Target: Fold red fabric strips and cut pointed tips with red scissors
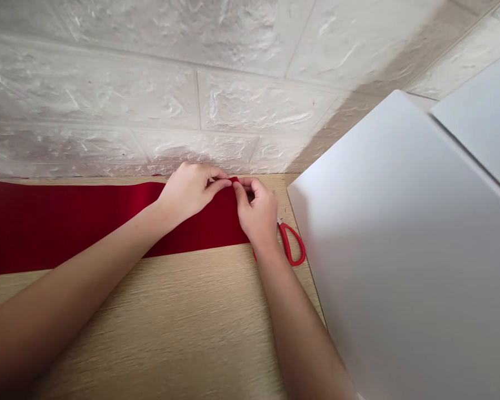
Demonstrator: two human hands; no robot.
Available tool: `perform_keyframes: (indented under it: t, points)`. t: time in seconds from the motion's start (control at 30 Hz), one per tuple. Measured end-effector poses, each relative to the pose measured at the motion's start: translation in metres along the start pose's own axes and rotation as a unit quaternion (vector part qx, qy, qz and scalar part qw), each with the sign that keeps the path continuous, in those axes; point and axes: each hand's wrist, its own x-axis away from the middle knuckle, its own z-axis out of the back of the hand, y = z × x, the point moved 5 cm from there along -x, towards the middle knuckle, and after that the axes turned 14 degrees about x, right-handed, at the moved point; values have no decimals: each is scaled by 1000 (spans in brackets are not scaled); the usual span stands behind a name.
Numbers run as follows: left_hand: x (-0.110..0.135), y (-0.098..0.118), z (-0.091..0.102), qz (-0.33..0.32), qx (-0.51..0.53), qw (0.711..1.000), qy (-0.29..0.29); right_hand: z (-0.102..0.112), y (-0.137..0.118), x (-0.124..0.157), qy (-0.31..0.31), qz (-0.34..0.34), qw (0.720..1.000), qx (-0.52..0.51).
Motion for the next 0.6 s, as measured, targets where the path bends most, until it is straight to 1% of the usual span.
perform_keyframes:
  t: [0.2,0.37,0.5,0.6]
  points:
    - [0,2,2,0,-3,1000,-3,-1,1,1,-2,0,1000,10]
    - [6,-4,4,8,34,999,25,-2,-4,3,-9,19,999,34]
    - [8,-11,-3,14,68,997,29,0,-7,2,-20,33,997,66]
    - [8,-15,-8,-8,90,995,49,0,-5,1,-30,33,997,70]
